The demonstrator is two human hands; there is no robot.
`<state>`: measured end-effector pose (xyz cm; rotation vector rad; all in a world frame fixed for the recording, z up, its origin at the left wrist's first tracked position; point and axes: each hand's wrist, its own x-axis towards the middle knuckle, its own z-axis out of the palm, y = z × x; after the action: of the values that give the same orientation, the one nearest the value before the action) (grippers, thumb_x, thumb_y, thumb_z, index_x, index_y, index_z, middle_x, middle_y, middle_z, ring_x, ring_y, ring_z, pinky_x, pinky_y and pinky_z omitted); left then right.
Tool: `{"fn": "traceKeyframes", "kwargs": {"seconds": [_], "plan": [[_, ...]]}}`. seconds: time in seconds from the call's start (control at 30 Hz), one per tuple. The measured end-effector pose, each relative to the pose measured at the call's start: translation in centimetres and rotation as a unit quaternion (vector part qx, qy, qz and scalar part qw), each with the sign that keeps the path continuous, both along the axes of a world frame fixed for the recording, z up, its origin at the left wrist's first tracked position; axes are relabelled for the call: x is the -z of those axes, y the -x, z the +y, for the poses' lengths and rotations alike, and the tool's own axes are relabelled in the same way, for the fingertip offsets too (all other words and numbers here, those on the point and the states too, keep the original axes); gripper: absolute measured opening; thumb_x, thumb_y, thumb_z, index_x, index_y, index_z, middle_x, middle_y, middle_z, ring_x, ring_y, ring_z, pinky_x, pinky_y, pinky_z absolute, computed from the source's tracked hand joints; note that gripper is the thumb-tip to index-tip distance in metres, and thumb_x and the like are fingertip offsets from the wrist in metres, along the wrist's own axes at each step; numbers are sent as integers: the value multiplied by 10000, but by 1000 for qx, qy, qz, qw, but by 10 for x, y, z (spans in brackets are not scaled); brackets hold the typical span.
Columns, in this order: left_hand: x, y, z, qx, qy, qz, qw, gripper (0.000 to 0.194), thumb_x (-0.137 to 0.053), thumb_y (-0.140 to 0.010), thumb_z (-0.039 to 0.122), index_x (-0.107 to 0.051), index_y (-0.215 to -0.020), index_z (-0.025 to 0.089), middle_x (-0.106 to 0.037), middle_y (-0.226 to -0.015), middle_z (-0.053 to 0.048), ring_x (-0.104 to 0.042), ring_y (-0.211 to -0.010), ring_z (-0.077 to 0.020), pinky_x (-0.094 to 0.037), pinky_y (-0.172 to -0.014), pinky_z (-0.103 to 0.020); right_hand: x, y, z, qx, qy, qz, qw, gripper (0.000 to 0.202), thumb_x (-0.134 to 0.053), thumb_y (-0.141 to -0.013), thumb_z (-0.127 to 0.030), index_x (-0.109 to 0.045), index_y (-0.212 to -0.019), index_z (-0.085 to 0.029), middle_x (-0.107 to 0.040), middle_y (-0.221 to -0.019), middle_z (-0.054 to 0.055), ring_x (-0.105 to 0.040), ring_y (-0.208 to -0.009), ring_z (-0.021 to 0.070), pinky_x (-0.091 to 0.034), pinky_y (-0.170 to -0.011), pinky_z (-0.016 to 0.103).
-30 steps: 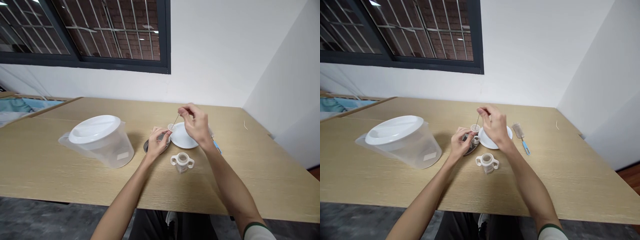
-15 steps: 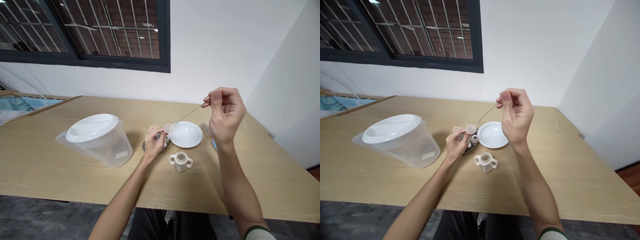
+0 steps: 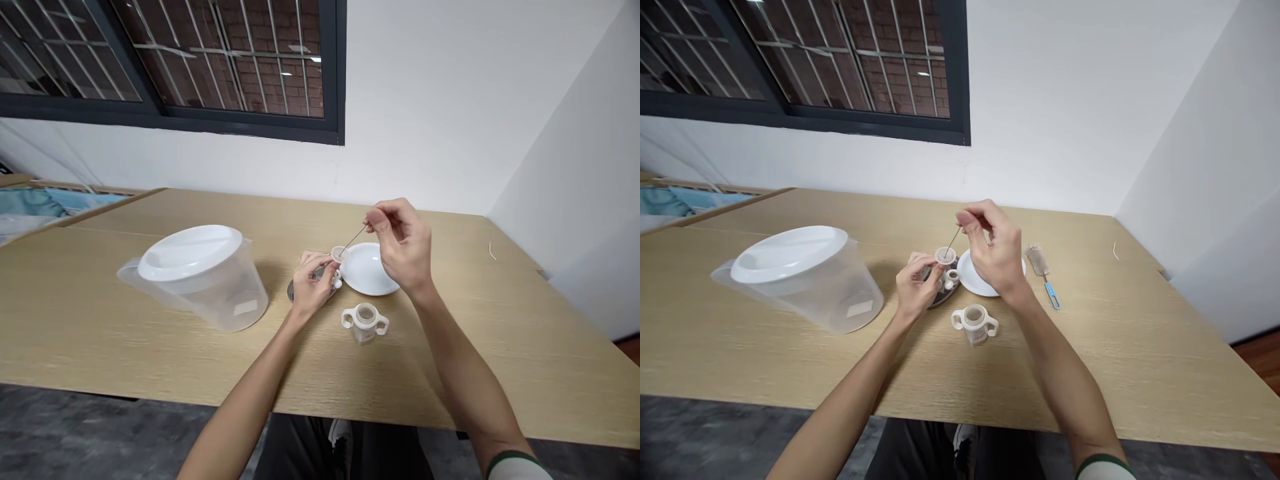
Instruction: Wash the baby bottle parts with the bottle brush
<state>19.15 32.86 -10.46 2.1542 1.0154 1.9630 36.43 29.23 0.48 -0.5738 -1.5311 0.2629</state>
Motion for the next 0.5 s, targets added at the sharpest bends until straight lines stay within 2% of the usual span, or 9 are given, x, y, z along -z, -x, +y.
{"fn": "traceKeyframes", "kwargs": {"seconds": [0.2, 0.5], "plan": [[1, -1, -1, -1, 16, 5, 1000, 102, -659, -887, 253, -708, -844, 174, -647, -784, -30, -539, -782, -143, -431, -748, -291, 11, 8, 13, -11, 63, -73, 995, 204, -547, -959, -339, -603, -887, -157, -638, -841, 28, -581, -766, 110, -457, -715, 250], [3, -2, 0, 36, 24, -21, 999, 85, -664, -882, 250, -702, -856, 178, -654, -795, -33, -558, -798, -151, -433, -760, -299, 20, 13, 22, 21, 47, -164, 985, 154, -571, -933, -247, -620, -820, -154, -624, -815, 33, -555, -789, 128, -416, -732, 249]]}}
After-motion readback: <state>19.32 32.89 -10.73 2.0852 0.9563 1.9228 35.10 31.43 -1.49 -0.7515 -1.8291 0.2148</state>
